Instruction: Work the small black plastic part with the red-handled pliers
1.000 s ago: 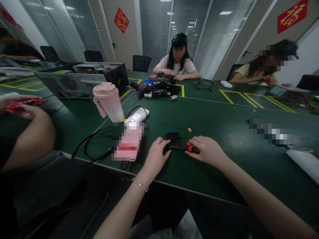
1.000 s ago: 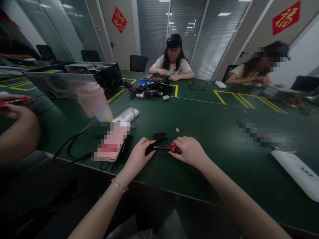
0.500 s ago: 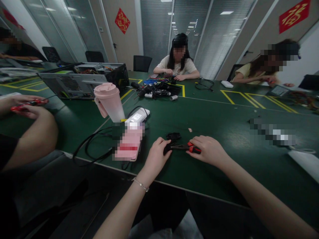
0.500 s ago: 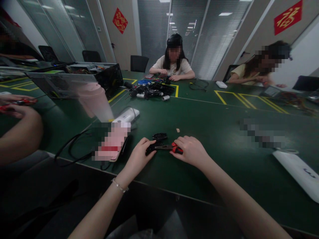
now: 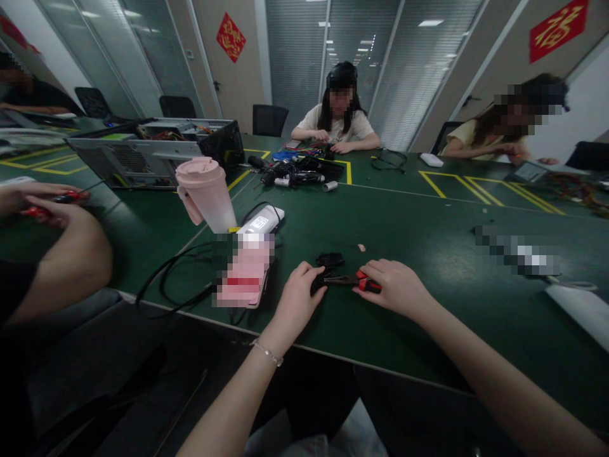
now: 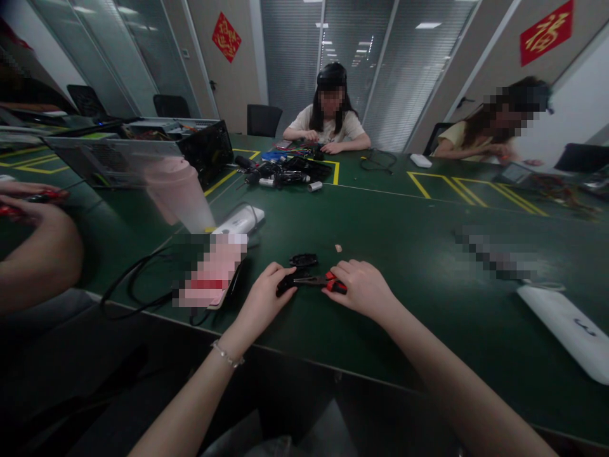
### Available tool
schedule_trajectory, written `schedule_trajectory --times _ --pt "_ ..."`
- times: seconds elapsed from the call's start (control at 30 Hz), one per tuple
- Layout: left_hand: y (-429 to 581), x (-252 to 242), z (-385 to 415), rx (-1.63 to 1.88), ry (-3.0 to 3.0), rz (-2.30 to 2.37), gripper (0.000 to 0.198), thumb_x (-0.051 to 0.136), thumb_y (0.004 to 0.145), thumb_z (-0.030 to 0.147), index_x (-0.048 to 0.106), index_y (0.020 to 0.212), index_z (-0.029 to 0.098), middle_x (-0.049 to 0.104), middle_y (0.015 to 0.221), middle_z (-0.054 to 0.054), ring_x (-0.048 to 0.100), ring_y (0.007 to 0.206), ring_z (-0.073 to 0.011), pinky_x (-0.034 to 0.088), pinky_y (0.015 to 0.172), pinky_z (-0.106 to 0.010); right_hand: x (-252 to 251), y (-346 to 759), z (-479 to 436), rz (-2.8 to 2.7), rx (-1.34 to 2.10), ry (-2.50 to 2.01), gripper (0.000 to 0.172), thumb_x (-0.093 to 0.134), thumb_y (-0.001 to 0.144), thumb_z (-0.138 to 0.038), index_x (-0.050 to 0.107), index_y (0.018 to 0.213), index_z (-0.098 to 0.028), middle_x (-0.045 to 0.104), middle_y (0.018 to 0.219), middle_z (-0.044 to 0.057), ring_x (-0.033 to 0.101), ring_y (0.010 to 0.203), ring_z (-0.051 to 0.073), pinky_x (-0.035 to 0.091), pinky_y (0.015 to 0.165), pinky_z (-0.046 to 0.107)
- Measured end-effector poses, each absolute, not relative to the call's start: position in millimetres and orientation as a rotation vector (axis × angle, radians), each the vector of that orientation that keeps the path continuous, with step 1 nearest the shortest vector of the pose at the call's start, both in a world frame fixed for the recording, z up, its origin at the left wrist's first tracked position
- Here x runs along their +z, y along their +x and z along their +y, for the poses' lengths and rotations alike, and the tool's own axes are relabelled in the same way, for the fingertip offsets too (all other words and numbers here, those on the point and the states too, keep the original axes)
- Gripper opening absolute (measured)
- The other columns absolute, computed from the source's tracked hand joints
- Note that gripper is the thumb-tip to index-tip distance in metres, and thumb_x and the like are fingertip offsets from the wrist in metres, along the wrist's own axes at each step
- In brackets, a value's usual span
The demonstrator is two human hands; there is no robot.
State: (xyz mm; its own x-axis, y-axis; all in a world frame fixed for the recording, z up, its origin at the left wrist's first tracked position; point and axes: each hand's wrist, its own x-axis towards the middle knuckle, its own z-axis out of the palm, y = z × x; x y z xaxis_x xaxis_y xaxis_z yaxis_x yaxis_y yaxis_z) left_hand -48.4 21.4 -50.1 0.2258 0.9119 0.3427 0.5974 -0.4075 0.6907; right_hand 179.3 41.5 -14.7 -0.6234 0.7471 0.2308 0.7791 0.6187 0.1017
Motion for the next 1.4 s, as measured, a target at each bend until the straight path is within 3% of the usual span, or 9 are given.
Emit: schedule_trajectory --times 1.4 --pt "-47.9 -52.1 22.2 1.066 2.086 1.391 0.037 0.06 0.074 0.011 0.056 0.11 0.019 0.05 0.091 -0.003 0.053 0.084 -0.0161 0.046 0.079 -0.033 -20.0 181.1 44.0 -2.672 -0.296 -1.264 0.039 0.044 0.081 -0.051 0.06 0.092 -0.017 0.063 0.088 0.007 0.055 0.076 0.017 0.041 0.066 0.03"
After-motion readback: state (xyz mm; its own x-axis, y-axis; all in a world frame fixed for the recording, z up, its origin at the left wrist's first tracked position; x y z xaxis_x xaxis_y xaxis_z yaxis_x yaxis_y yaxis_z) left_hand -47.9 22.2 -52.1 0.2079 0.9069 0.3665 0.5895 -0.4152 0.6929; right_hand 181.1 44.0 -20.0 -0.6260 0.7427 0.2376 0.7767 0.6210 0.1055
